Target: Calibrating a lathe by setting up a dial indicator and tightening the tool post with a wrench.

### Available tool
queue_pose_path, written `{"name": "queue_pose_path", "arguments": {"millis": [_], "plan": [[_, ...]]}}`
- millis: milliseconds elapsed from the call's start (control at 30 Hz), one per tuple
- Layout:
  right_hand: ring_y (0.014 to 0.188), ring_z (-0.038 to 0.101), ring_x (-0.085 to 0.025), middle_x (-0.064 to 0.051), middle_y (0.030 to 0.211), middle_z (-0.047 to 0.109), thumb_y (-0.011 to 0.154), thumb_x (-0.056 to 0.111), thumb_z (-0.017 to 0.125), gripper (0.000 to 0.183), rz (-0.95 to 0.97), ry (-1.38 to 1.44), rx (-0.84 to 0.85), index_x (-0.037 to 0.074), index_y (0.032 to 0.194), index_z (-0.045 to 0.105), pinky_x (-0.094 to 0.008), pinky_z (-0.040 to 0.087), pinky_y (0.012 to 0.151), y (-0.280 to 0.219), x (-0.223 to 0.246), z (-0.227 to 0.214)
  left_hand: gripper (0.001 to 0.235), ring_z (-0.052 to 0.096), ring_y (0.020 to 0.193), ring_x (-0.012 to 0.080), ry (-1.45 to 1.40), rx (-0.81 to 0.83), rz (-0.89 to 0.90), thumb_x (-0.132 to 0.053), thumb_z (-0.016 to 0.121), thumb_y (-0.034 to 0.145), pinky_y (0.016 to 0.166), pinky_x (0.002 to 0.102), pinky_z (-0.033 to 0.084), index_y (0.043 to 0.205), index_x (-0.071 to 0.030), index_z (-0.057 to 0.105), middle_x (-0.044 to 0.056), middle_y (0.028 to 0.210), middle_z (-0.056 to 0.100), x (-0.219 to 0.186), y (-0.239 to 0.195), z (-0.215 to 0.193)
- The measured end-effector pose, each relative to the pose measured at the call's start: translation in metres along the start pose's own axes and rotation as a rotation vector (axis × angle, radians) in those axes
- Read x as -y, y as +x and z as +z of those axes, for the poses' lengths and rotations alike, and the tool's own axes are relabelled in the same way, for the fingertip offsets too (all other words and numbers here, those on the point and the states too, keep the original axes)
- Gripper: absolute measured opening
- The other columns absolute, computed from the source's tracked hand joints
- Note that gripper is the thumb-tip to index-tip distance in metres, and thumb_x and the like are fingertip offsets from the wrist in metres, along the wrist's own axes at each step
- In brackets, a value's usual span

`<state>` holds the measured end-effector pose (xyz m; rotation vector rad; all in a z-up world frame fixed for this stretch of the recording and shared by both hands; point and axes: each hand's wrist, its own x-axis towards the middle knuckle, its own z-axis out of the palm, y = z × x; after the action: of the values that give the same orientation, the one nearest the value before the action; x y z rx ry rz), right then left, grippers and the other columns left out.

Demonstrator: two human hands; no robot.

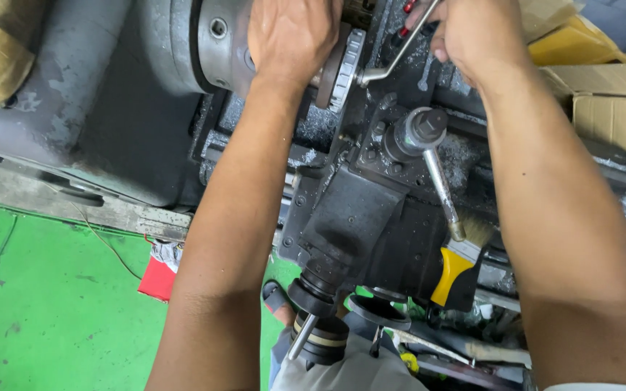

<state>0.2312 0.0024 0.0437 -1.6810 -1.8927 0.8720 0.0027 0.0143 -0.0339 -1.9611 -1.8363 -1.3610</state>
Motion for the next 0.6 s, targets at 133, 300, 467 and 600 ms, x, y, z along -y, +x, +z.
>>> {"name": "queue_pose_path", "arguments": {"millis": [133,300,467,600], "plan": [[0.041,0.012,-0.008,0.006,0.060,0.040,0.098,0.011,0.025,0.052,0.274,-0.050,0.065,0.026,0.115,0.072,-0.027,0.007,0.040,-0.005,0.029,-0.006,0.021,0.054,0.056,0.0399,0.048,0.000,0.085,-0.024,0.053,0.090,0.051,0.052,0.039,0.071,-0.015,0.054,0.010,0.061,0.057,-0.005,0.002,-0.008],[0.062,0.064,-0.010,-0.004,0.099,0.074,0.107,0.029,0.021,0.046,-0.059,0.230,0.010,0.009,0.117,0.061,-0.019,0.054,0.055,0.025,-0.016,0.003,0.024,0.055,0.063,0.0390,0.105,-0.067,0.232,-0.027,0.053,0.096,0.061,0.050,0.041,0.076,-0.015,0.056,0.011,0.066,0.059,0.000,0.004,-0.007],[0.073,0.075,-0.025,-0.023,0.102,0.068,0.117,0.024,0.030,0.037,-0.463,0.021,-0.031,-0.006,0.126,0.051,-0.031,0.065,0.063,-0.030,0.008,-0.023,0.028,0.061,0.075,0.0381,0.140,-0.013,0.310,-0.029,0.049,0.104,0.077,0.048,0.045,0.084,-0.014,0.062,0.012,0.075,0.067,-0.001,0.007,-0.016],[0.081,0.076,-0.025,-0.020,0.106,0.074,0.125,0.026,0.031,0.043,-0.614,-0.198,-0.271,-0.007,0.135,0.056,-0.036,0.059,0.068,-0.090,-0.003,-0.056,0.030,0.060,0.091,0.0422,0.105,0.006,0.296,-0.028,0.044,0.105,0.086,0.051,0.044,0.102,-0.009,0.068,0.018,0.095,0.070,-0.011,0.006,-0.025]]}}
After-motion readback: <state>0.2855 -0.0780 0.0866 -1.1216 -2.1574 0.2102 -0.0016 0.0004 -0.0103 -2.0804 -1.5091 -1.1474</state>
